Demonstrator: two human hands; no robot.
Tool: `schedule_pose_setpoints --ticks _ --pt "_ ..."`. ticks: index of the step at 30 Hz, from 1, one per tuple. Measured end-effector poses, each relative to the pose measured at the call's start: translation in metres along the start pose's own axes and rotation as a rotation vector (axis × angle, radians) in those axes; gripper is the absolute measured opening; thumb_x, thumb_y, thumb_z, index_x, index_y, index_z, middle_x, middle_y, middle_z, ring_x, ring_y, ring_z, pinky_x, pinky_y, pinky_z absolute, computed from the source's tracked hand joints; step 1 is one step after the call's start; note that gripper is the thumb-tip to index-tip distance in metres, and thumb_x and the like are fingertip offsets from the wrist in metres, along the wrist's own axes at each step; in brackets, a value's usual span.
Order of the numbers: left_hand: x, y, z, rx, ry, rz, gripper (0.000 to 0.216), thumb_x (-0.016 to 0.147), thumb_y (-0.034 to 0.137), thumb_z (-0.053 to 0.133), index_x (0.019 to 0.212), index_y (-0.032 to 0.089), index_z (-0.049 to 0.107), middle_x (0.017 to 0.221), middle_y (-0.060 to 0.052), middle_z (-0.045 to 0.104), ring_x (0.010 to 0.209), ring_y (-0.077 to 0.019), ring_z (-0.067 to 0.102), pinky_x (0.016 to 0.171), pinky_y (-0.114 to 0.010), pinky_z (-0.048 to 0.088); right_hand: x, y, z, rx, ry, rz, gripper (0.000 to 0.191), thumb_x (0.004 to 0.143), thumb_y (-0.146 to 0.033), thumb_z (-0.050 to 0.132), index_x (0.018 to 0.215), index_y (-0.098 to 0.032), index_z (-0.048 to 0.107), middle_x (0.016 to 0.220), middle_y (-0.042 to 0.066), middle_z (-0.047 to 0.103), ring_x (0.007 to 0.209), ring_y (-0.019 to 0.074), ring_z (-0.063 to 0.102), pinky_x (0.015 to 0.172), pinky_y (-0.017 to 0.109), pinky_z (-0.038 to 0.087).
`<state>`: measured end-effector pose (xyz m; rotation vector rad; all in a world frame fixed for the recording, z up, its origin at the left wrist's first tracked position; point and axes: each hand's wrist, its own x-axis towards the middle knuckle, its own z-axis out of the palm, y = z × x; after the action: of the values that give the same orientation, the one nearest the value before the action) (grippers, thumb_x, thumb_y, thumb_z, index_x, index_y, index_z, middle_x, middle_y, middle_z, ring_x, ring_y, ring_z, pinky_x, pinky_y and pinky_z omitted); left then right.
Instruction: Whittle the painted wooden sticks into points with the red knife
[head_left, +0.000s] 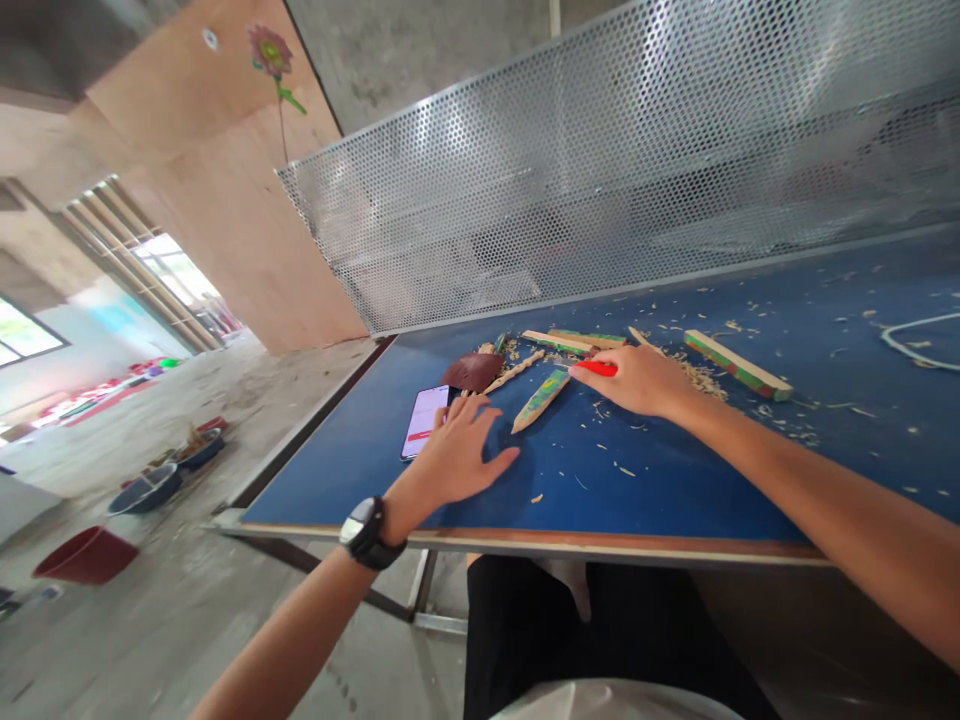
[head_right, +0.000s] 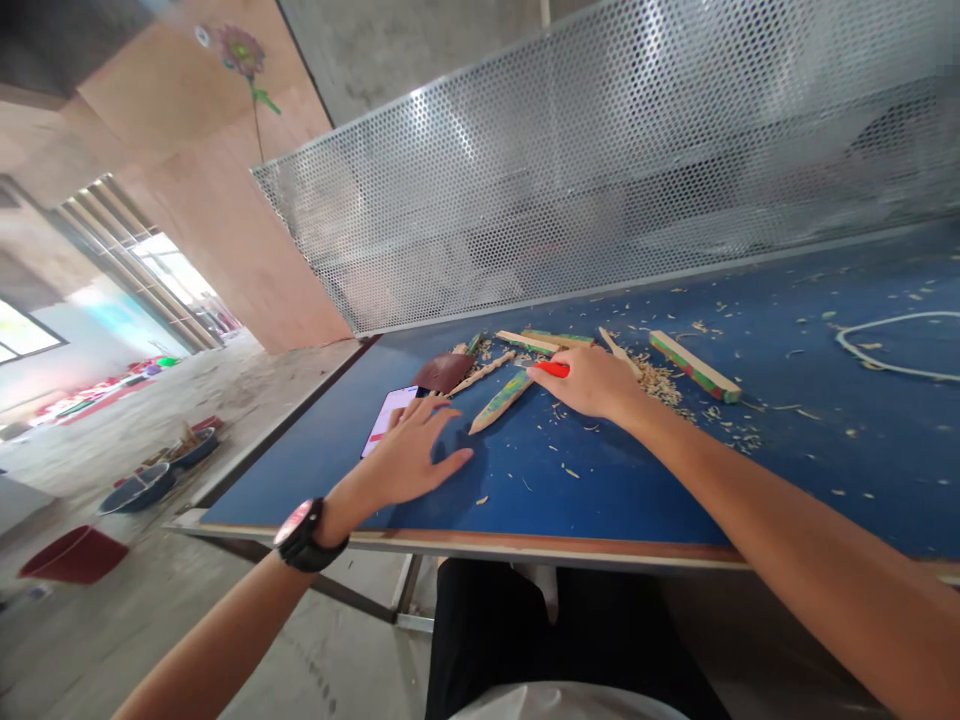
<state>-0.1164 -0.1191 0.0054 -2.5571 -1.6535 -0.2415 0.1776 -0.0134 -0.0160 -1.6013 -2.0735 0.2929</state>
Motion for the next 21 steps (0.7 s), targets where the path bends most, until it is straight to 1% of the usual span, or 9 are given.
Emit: schedule_pose_setpoints --ticks 2,5,7,9,12,14,18,19,21 --pt "0.018 0.023 0.004 0.029 -0.018 0.037 0.047 0.100 0.055 0.055 0.127 0.018 0.067 0.140 -0.020 0.061 0.135 -0.0394 0.053 0.113 -0.058 0.040 0.000 0.000 -0.001 -0.005 0.005 0.016 0.075 0.090 -0.086 0.044 0.115 -0.028 0.084 0.113 0.015 0.080 0.110 0.0411 0.072 0.085 0.051 0.054" --pt "0.052 0.047 0.012 0.073 -0.047 -0.014 0.049 0.102 0.054 0.053 0.115 0.010 0.069 0.130 -0.030 0.065 0.130 -0.0450 0.058 0.109 -0.058 0.042 0.000 0.001 -0.003 -0.004 0.002 0.042 0.076 0.089 -0.087 0.044 0.115 -0.027 0.084 0.112 0.015 0.080 0.109 0.0420 0.072 0.084 0.050 0.054" --pt "0.077 0.056 0.018 0.055 -0.070 -0.065 0.045 0.104 0.047 0.052 0.113 0.006 0.068 0.123 -0.035 0.067 0.124 -0.0459 0.063 0.102 -0.055 0.045 0.000 0.003 -0.005 -0.013 -0.010 0.061 0.076 0.089 -0.087 0.044 0.116 -0.028 0.083 0.108 0.015 0.080 0.106 0.0421 0.073 0.081 0.050 0.054" --pt "0.100 0.059 0.027 -0.026 -0.094 -0.102 0.031 0.105 0.033 0.050 0.109 0.007 0.066 0.107 -0.032 0.071 0.106 -0.0400 0.071 0.088 -0.048 0.047 0.001 0.006 -0.007 -0.032 -0.012 0.082 0.075 0.090 -0.086 0.044 0.118 -0.029 0.083 0.107 0.016 0.080 0.103 0.0421 0.074 0.078 0.049 0.053" --pt "0.124 0.058 0.040 -0.288 0.015 -0.133 0.032 0.106 0.040 0.047 0.093 0.014 0.061 0.084 -0.023 0.068 0.081 -0.0314 0.071 0.073 -0.041 0.044 0.003 0.011 -0.009 -0.055 0.017 0.100 0.075 0.090 -0.085 0.043 0.121 -0.028 0.082 0.103 0.016 0.080 0.100 0.0418 0.074 0.074 0.047 0.052" --pt "0.133 0.053 0.047 -0.443 0.152 -0.121 0.031 0.108 0.042 0.043 0.096 0.017 0.056 0.083 -0.018 0.067 0.079 -0.0267 0.068 0.072 -0.039 0.042 0.003 0.013 -0.011 -0.036 0.025 0.083 0.075 0.091 -0.085 0.043 0.116 -0.027 0.083 0.096 0.015 0.080 0.095 0.0404 0.075 0.071 0.045 0.050" --pt "0.139 0.039 0.055 -0.570 0.219 -0.094 0.023 0.108 0.039 0.045 0.093 0.022 0.048 0.089 -0.010 0.066 0.084 -0.0218 0.065 0.075 -0.034 0.044 0.002 0.009 -0.012 0.081 -0.012 -0.013 0.069 0.094 -0.080 0.044 0.109 -0.026 0.083 0.084 0.011 0.078 0.085 0.0345 0.074 0.069 0.041 0.048" --pt "0.140 0.036 0.056 -0.703 0.268 -0.132 0.024 0.108 0.040 0.047 0.091 0.023 0.048 0.086 -0.007 0.064 0.083 -0.0203 0.063 0.075 -0.032 0.044 0.002 0.007 -0.012 0.104 -0.025 -0.047 0.067 0.095 -0.079 0.045 0.108 -0.026 0.083 0.083 0.010 0.078 0.084 0.0330 0.073 0.070 0.040 0.048" --pt "0.141 0.034 0.057 -0.946 0.261 -0.217 0.025 0.106 0.043 0.053 0.092 0.022 0.048 0.077 -0.001 0.058 0.074 -0.0162 0.058 0.070 -0.029 0.043 0.001 0.004 -0.010 0.137 -0.044 -0.105 0.066 0.096 -0.077 0.044 0.104 -0.024 0.083 0.082 0.008 0.077 0.082 0.0307 0.072 0.072 0.040 0.048"
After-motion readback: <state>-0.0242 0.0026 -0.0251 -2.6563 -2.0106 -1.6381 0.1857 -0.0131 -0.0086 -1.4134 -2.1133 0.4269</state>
